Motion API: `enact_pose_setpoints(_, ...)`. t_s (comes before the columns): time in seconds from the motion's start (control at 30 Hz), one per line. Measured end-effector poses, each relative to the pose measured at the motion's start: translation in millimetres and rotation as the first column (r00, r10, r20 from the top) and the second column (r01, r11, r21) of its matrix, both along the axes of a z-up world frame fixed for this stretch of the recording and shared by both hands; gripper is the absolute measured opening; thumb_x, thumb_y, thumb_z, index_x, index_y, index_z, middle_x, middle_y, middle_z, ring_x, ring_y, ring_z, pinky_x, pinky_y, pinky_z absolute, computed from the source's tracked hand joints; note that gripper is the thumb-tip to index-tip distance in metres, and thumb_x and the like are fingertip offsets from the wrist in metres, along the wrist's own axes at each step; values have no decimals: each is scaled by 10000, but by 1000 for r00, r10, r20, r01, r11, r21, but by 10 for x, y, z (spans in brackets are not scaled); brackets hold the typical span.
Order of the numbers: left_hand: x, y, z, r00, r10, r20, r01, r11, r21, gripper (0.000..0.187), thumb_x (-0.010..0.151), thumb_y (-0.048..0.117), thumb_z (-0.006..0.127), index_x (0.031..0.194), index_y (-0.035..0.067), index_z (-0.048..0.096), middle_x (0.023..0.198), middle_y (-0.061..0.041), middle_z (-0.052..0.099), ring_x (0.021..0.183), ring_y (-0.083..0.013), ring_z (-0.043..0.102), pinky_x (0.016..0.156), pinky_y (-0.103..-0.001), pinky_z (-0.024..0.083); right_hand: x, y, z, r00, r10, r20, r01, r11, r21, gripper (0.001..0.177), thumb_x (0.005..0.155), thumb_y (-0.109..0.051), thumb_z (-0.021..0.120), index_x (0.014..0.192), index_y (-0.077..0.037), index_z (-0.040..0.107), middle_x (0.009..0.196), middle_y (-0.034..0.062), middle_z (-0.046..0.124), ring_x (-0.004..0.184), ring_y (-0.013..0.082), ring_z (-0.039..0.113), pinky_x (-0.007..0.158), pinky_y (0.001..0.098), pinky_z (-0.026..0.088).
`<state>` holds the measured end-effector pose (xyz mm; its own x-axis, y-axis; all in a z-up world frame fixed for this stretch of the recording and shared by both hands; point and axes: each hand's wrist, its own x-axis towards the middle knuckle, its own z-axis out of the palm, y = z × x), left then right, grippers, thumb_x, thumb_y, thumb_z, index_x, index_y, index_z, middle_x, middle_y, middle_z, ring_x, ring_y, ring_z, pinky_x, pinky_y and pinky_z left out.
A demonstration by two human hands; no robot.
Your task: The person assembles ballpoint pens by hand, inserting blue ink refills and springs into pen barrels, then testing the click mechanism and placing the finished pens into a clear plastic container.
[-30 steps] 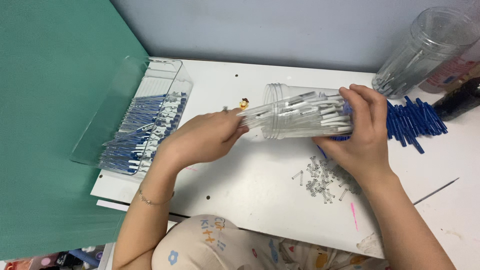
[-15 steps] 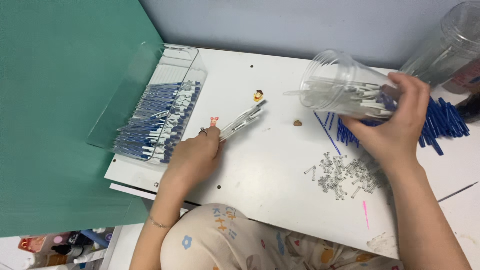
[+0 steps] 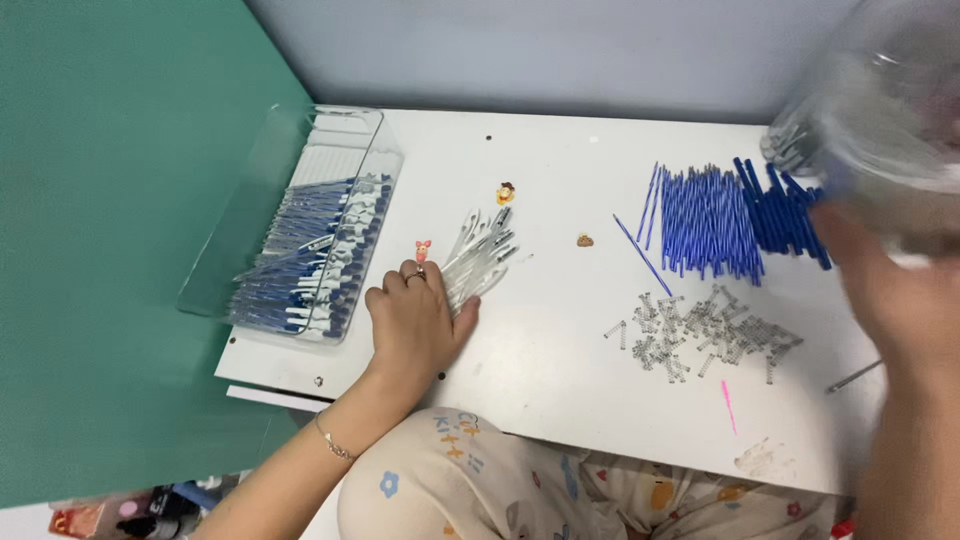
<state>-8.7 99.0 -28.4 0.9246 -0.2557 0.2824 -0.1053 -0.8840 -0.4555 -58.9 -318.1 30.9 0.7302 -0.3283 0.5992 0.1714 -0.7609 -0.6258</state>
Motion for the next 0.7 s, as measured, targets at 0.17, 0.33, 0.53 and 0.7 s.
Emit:
enact_pose_setpoints(0.17, -46, -28, 115, 999, -48, 23, 48, 999, 15, 978, 834, 959, 356, 1165, 74, 610, 1026, -48, 626, 813, -228, 559, 636, -373, 432, -668, -1760, -1826, 923, -38, -382, 134, 965, 227, 306, 1296, -264, 460, 1457, -3, 456, 1426, 156, 422, 1314, 274, 365, 1124, 473, 297)
enact_pose_setpoints(0.33, 24, -105, 170, 982, -174, 73, 183, 972, -146, 964, 833, 964, 372, 1087, 63, 604, 1178, -138, 661, 880, -304, 591, 612, -406, 485, -1463, -528, -767, 851, -261, -455, 419, 861, 289, 547, 1250, -369, 468, 1616, 37, 441, 1470, 264, 517, 1232, 433, 514, 932, 547, 408)
enact_pose_setpoints(0.53, 202, -329, 114, 900, -407, 158, 435, 865, -250, 372, 976, 486, 543, 986, 117, 588, 995, -99, 603, 862, -329, 575, 791, -465, 484, -1698, -881, -1204, 717, -643, -268, 642, 760, -103, 601, 1262, -373, 820, 1456, 176, 673, 1395, 367, 632, 1261, 486, 570, 900, 558, 461)
enact_pose_setpoints(0.7, 340, -389, 62, 924, -374, 78, 377, 857, -351, 208, 898, 241, 594, 943, 40, 568, 990, -159, 559, 861, -364, 547, 637, -509, 502, -1531, -690, -689, 827, -505, -247, 534, 843, 64, 552, 1148, -239, 814, 1421, 192, 605, 1361, 356, 638, 1234, 443, 611, 965, 503, 466)
